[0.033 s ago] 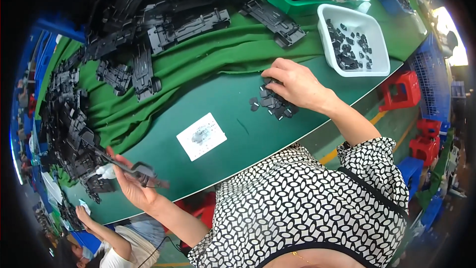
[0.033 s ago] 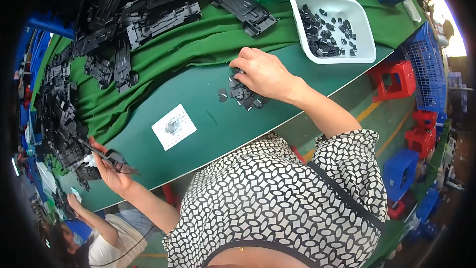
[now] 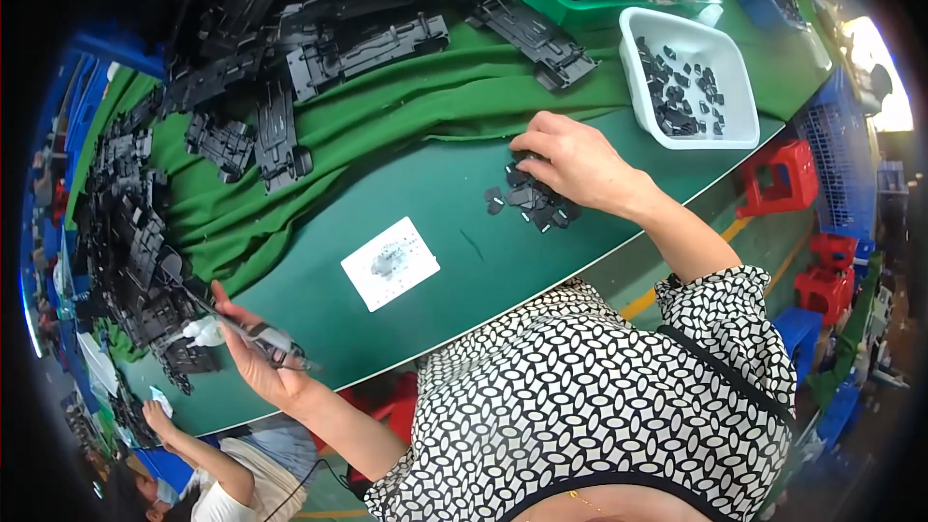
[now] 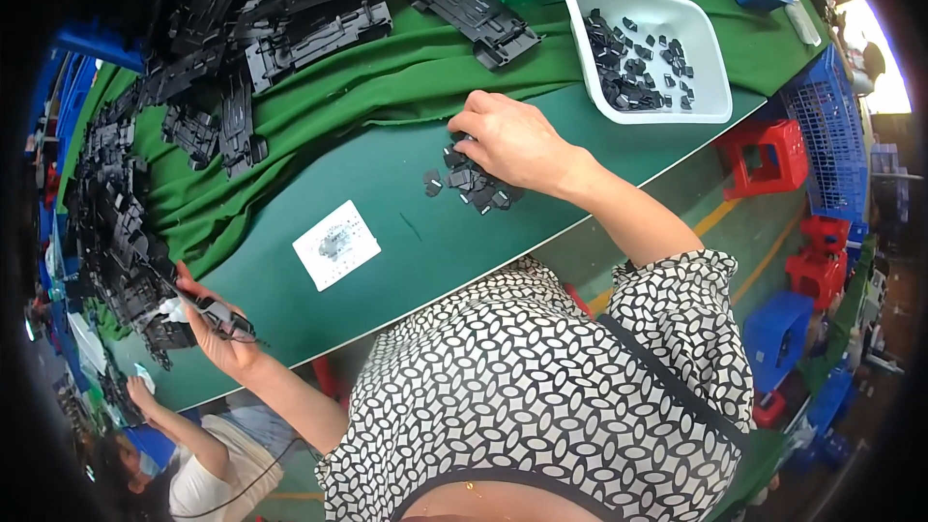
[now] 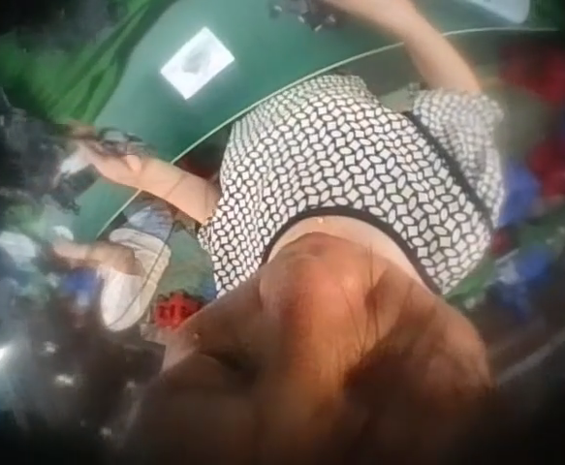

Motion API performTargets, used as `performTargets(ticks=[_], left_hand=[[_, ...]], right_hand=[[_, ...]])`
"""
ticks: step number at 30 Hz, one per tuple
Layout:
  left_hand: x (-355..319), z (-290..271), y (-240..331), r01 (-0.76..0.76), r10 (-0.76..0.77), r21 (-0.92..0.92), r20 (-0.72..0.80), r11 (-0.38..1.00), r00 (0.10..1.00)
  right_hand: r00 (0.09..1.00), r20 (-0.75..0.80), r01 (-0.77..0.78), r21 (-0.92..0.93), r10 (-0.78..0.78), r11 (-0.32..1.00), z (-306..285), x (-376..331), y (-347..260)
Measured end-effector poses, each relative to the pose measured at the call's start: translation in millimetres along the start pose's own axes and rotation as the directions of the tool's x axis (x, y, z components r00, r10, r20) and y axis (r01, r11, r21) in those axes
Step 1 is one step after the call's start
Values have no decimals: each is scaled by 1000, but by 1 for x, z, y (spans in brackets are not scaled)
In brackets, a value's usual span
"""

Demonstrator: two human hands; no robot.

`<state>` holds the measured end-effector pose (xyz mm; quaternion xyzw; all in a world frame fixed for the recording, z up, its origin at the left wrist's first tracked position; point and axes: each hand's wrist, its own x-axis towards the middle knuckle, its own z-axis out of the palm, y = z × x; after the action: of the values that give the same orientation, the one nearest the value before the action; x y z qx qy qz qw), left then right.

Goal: Manually attaching small plastic components to a larger toy vehicle chassis at a factory assembly line.

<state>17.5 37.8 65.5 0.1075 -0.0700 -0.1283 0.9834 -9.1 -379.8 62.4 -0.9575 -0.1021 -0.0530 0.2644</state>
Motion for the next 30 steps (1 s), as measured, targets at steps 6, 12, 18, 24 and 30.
performTargets(ticks=[6, 12, 18, 24, 30], left_hand=[[-17, -13, -21, -136, 114, -158, -142, 978, 983], [-38, -23, -27, -140, 105, -286, -133, 948, 986], [-48, -22, -38, -123, 93, -134, -210, 983, 973], [-39, -9, -45, -100, 105, 42, -156, 994, 982], [-37, -10, -54, -224, 254, 147, -232, 963, 939]], right_hand=[[994, 103, 53, -137, -39, 989, -2, 8, 0], [900, 226, -423, 652, 372, 629, -13, 18, -16], [832, 480, -535, 826, 279, 175, 2, 21, -38], [783, 593, -622, 754, 188, 213, 23, 27, -65], [809, 576, -564, 707, 116, 428, 38, 32, -84]])
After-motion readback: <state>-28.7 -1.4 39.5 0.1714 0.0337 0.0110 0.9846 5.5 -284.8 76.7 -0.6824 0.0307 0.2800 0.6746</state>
